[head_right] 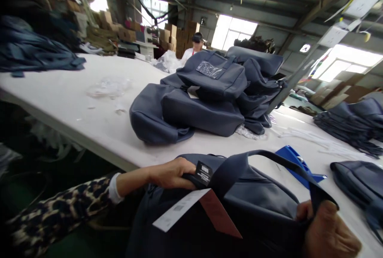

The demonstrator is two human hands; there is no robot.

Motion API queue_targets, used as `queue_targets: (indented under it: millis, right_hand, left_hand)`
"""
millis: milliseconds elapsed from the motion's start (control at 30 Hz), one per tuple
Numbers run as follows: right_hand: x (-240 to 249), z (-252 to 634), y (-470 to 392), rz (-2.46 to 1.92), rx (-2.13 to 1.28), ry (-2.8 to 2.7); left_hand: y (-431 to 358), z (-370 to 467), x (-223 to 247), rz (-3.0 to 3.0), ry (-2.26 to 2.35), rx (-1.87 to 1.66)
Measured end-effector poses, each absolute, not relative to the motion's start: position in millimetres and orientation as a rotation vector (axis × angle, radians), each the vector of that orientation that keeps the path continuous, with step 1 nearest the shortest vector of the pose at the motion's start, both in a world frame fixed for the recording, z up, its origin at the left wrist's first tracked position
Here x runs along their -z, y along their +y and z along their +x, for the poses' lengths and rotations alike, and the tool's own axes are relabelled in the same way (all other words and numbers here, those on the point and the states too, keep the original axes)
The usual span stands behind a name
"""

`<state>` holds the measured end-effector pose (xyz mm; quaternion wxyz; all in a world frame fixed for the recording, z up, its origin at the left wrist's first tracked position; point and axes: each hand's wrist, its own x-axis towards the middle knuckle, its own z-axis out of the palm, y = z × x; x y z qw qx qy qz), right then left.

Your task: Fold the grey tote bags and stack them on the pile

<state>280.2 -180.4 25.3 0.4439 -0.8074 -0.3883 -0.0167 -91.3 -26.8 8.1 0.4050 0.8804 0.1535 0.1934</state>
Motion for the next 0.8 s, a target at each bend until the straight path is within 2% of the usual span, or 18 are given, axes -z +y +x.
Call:
queue_targets:
  millis: [167,333,533,633,733,800]
  right_hand:
    - [-15,287,-185,-1.851,-0.405,-1.534]
    - [12,284,-183,-2.086,-0.326,-1.792]
    - [-27,275,-199,-2.036,-0.417,-1.921]
    - [-39,278,-215,-2.032,-0.505,-1.964]
    - [-42,281,-236,-2.051,-0.613,-1.920]
    - [-45,280,-251,-2.066,-0.568,-1.830]
  left_hand:
    - [-22,-101,-30,2.096,0.358,-0.520]
    - [-14,-109,-40,2.054,0.454,-0.395]
    - [-17,-135,-52,2.128,0.755,0.017]
    - [-23,-147,-50,2.126,0.724,0.192]
    - [-33,-153,-48,2.275,0.617,0.074]
    - [-39,-156,-48,2.376,0.679,-0.207]
